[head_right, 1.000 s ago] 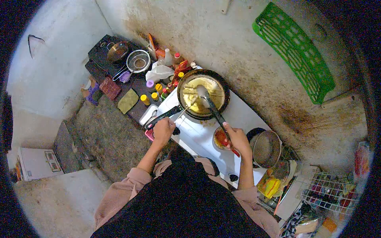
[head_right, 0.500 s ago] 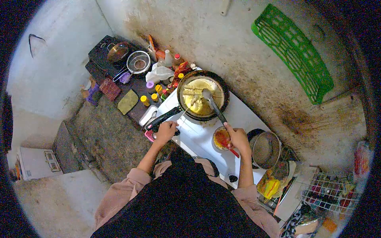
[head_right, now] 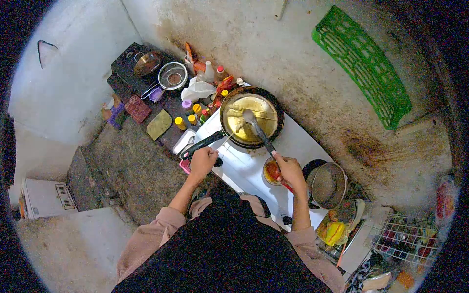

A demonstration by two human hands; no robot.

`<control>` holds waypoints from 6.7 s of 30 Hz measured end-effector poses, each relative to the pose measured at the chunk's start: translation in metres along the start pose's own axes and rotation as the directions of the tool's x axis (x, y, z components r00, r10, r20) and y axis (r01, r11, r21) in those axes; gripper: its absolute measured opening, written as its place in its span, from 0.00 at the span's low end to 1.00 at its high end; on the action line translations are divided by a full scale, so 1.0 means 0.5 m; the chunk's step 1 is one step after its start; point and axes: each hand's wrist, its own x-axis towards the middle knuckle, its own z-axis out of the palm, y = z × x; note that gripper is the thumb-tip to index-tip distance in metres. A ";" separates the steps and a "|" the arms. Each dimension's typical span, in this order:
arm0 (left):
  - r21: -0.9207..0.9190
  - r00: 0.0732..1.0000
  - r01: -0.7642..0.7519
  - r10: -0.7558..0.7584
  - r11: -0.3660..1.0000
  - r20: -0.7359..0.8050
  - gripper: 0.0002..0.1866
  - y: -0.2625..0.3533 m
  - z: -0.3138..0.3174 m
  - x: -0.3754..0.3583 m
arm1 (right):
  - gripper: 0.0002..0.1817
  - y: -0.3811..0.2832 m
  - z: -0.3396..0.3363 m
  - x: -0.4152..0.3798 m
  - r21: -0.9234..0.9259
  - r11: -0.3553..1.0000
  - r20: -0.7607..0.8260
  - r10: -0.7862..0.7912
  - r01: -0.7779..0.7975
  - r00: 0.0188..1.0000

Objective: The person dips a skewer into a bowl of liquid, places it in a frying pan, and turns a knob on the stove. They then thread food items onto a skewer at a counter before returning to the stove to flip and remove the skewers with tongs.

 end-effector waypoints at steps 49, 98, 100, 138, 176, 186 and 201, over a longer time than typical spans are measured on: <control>-0.348 0.890 0.088 0.083 0.933 0.449 0.17 -0.065 0.075 0.034 | 0.30 0.023 -0.017 -0.006 -0.026 1.000 -0.046 -0.010 0.009 0.999; -0.356 0.991 0.081 -0.037 0.931 0.128 0.13 -0.025 0.050 0.014 | 0.32 0.022 0.009 -0.029 0.183 0.983 -0.001 0.014 -0.014 1.000; -0.335 0.989 0.104 -0.063 0.937 0.131 0.13 -0.015 0.040 0.010 | 0.31 0.022 0.007 -0.032 0.178 0.984 -0.007 0.023 -0.021 1.000; -0.358 1.000 0.004 -0.008 0.934 -0.009 0.12 -0.044 0.070 0.018 | 0.29 0.020 0.003 -0.018 0.120 0.991 0.035 0.046 -0.050 0.998; -0.332 0.998 -0.010 0.028 0.943 0.050 0.14 -0.047 0.061 0.019 | 0.28 0.005 -0.014 -0.022 0.171 0.984 0.072 0.044 -0.056 0.996; -0.293 0.998 0.008 0.012 0.956 0.066 0.15 -0.037 0.048 0.016 | 0.31 -0.001 -0.010 -0.021 0.114 0.993 0.046 0.007 -0.012 0.999; -0.289 0.994 -0.048 0.073 0.956 0.076 0.16 -0.039 0.041 0.011 | 0.32 0.012 -0.023 0.004 0.034 0.998 0.004 0.053 -0.053 0.999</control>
